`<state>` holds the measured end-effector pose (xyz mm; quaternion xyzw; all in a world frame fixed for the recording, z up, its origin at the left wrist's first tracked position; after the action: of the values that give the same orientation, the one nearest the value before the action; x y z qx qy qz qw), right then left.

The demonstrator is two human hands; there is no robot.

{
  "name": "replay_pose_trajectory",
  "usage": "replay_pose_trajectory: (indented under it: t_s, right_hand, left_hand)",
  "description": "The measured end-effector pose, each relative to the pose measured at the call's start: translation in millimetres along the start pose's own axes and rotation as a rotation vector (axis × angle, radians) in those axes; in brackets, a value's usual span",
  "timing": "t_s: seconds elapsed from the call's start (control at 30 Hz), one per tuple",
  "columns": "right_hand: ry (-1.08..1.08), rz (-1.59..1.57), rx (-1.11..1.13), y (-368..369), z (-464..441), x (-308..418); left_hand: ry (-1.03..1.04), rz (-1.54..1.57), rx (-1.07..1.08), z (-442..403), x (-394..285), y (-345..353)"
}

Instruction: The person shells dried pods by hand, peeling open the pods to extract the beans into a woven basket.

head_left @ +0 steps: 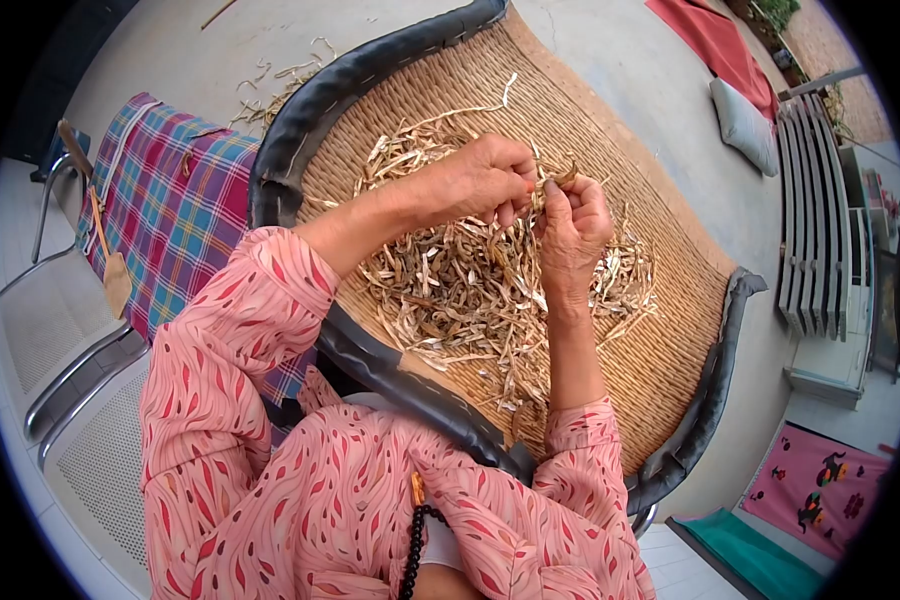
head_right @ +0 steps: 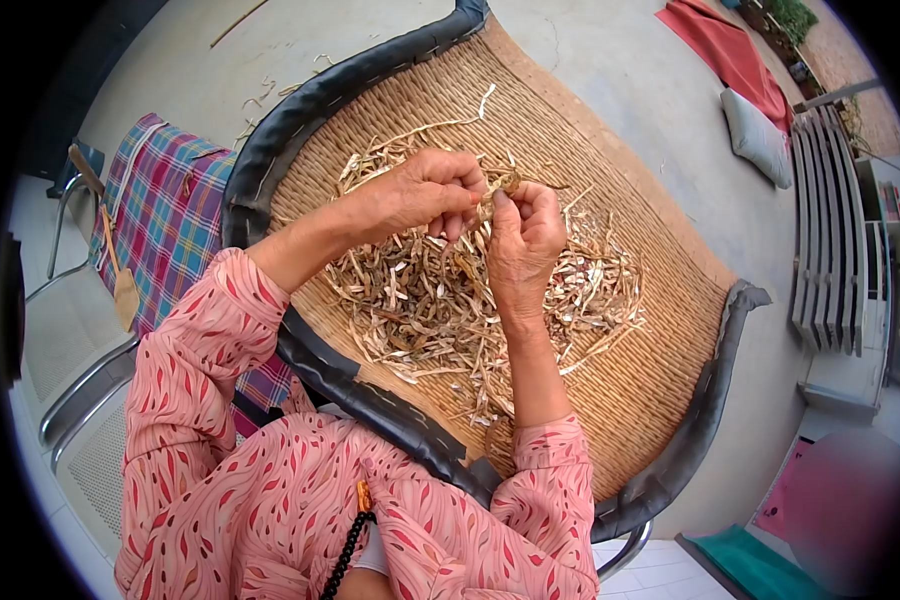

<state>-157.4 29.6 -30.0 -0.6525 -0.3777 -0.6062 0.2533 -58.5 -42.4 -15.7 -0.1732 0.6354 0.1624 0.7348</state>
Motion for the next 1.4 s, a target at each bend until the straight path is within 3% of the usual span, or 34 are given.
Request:
replay_pose_trajectory:
  t_s: [0.5,0.6,0.8,1.03,1.1,1.2,1.23,1.33,1.4]
  right_hand:
    - [0.043,-0.099,-0.003,-1.6,-1.1,-3.3]
    - [0.087,-0.099,-0.009,-1.7,-0.7,-3.1]
    - [0.077,-0.088,0.036,-0.2,-3.0,-5.2]
    - [0.047,-0.014,0.095,7.7,-3.8,0.3]
    - [-0.019,0.142,0.121,11.0,-5.6,2.6]
    - [-0.005,0.144,0.199,20.5,-3.8,8.8]
    - [0.018,0.099,0.217,23.1,-3.6,9.4]
    - [0.04,0.014,0.161,19.9,-7.2,9.6]
    - [0.047,-0.029,0.086,12.9,-11.9,7.7]
  left_hand:
    - [-0.086,0.047,-0.034,-5.8,10.2,-4.1]
    - [0.006,0.007,-0.048,-9.6,11.6,-5.1]
    - [-0.172,0.093,-0.086,-4.8,13.9,-8.1]
    - [-0.025,0.044,-0.16,-6.0,4.5,-12.3]
    - [0.068,0.026,-0.14,-4.4,-3.6,-5.6]
    - [0.136,-0.307,-0.247,-4.7,-10.6,-16.4]
    - [0.113,-0.286,-0.253,-4.2,-9.3,-21.9]
    - [0.188,0.01,-0.396,0.4,-26.1,-49.0]
    - [0.395,0.289,-0.73,21.7,-53.7,-106.5]
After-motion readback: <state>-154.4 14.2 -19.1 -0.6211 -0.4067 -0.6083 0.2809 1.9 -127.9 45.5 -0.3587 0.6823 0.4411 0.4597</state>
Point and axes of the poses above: each hand's wrist, its own z-axis away from the middle knuckle, its own y-axis out of the palm, x = y × z, the point moved 8 cm from there along -z, towards the middle knuckle, and after that the axes turned 5 degrees about -z, right-handed, at the moved point
